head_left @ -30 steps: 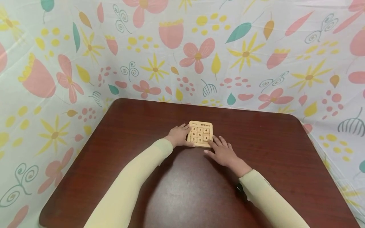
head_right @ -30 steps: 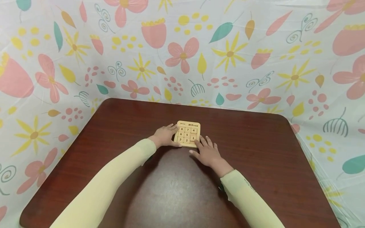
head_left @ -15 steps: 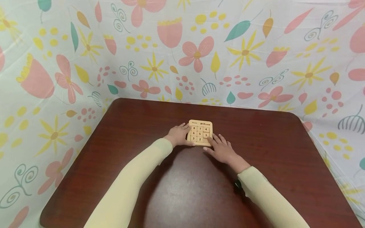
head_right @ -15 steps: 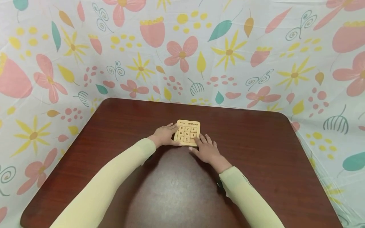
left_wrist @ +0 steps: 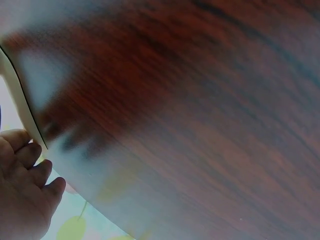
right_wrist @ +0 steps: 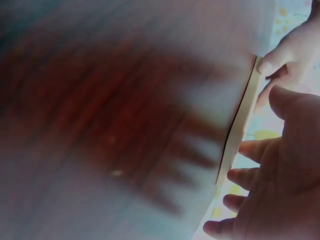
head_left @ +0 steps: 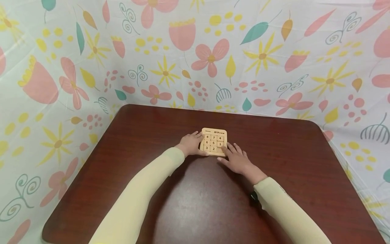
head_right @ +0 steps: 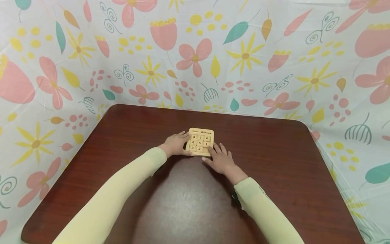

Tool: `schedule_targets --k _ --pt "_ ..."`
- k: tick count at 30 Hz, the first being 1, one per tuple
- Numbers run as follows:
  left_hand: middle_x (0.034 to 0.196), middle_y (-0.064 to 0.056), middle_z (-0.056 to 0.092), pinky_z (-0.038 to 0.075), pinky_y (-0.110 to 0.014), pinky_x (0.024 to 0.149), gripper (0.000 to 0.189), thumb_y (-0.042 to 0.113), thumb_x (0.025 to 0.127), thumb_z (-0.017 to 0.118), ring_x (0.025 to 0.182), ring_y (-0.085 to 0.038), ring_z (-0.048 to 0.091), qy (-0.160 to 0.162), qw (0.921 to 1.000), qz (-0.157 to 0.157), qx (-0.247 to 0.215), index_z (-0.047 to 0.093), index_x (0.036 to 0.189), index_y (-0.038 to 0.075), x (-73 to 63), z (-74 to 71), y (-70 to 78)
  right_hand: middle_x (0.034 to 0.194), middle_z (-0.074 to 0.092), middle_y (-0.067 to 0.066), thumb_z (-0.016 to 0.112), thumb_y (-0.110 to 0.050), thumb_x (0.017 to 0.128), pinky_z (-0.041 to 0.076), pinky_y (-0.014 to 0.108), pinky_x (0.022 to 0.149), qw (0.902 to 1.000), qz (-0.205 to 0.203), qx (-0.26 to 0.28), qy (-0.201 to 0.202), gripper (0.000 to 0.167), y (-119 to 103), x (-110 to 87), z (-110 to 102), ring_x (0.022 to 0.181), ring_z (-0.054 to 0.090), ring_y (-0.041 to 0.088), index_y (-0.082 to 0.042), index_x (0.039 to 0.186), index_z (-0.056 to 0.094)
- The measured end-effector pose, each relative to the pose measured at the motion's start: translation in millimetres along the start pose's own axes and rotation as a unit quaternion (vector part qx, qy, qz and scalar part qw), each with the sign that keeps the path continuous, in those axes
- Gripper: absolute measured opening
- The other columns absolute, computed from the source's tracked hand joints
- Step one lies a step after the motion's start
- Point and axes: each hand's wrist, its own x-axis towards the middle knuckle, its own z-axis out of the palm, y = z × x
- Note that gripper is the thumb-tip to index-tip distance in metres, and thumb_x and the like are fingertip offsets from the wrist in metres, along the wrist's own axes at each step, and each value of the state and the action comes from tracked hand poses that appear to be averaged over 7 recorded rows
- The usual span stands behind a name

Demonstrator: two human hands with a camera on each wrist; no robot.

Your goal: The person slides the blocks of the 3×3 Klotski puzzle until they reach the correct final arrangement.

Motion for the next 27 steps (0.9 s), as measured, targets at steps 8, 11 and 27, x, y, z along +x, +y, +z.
schedule_targets --k 8,11,27 --pt "0.171 -0.001 0.026 0.031 -0.039 0.128 0.098 0.072 0.089 0.062 0.161 -0.02 0.022 0.003 1.0 0.003 0.004 0.03 0.163 0.017 -0.7 -1.9 2.3 0.17 0.02 0.025 0.048 -0.048 0.106 0.019 0.078 0.118 1.0 0.004 0.003 -0.003 0.07 -0.7 0.3 -2.6 0.157 0.011 0.051 -0.007 0.161 0.033" --pt "0.171 -0.001 0.027 0.031 -0.038 0.128 0.098 0.071 0.089 0.063 0.161 -0.02 0.023 0.004 1.0 -0.001 0.002 0.03 0.163 0.017 -2.4 -2.3 2.8 0.169 0.021 0.025 0.048 -0.048 0.106 0.02 0.078 0.118 1.0 0.002 0.001 -0.002 0.07 -0.9 1.0 -1.9 0.157 0.012 0.051 -0.006 0.161 0.033" --pt "0.171 0.0 0.027 0.03 -0.038 0.128 0.097 0.073 0.089 0.061 0.161 -0.019 0.022 0.0 0.9998 -0.007 0.02 0.03 0.163 0.018 -1.4 -3.1 4.9 0.168 0.02 0.028 0.049 -0.049 0.106 0.02 0.077 0.118 0.9999 -0.002 0.003 -0.017 0.07 -0.8 0.5 -7.6 0.157 0.012 0.053 -0.007 0.16 0.034"
